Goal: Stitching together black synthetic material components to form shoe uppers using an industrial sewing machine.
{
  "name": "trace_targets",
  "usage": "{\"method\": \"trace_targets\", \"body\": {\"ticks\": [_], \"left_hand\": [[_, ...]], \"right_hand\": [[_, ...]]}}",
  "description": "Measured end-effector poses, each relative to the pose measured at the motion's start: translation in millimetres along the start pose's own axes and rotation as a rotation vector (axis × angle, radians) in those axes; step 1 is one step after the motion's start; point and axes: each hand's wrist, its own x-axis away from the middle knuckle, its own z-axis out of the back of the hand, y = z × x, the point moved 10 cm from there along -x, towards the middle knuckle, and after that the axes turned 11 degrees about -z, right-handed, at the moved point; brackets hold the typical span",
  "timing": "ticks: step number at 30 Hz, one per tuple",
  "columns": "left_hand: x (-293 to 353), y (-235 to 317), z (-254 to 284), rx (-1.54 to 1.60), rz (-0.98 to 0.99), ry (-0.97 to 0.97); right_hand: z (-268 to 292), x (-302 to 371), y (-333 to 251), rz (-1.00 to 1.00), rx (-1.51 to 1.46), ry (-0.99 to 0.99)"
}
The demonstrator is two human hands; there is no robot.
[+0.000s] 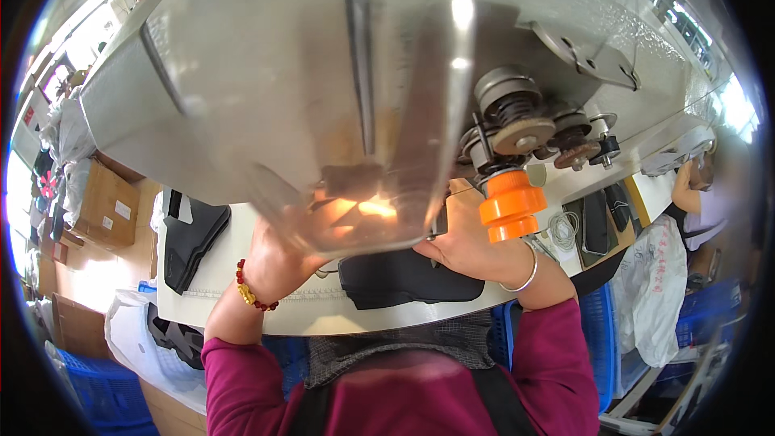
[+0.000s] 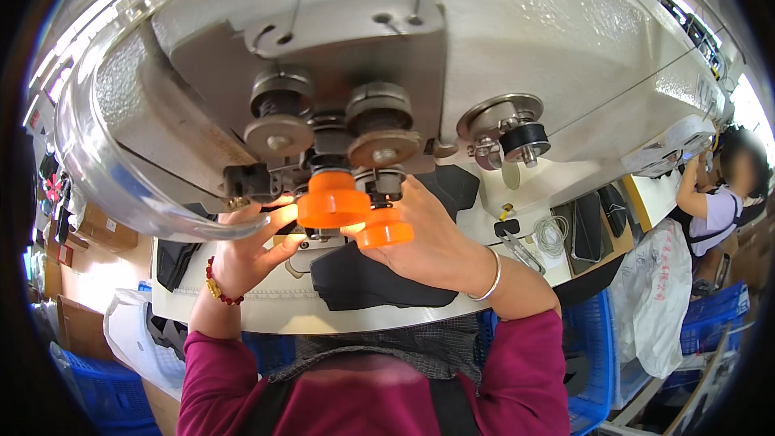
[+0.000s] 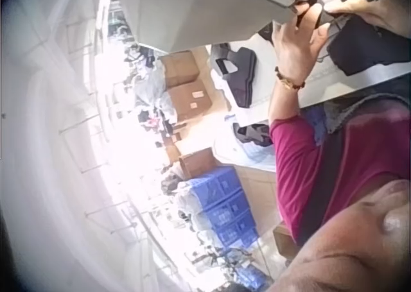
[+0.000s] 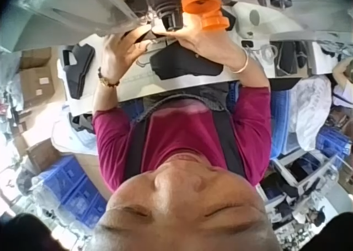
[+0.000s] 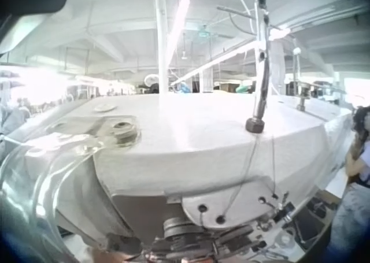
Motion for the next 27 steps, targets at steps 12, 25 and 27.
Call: {"method": "trace_targets", "body": {"ticks": [12, 25, 27], "left_hand": [[1, 11, 5, -0.154, -0.06, 0.049], [5, 26, -2, -0.12, -0.304, 0.283], [4, 31, 1, -0.137, -0.333, 0.315]], "right_hand": [[6, -7, -1, -0.015, -0.102, 0.026], [5, -7, 1, 0.009, -0.117, 0.028], [3, -6, 5, -0.024, -0.141, 0.017]]}}
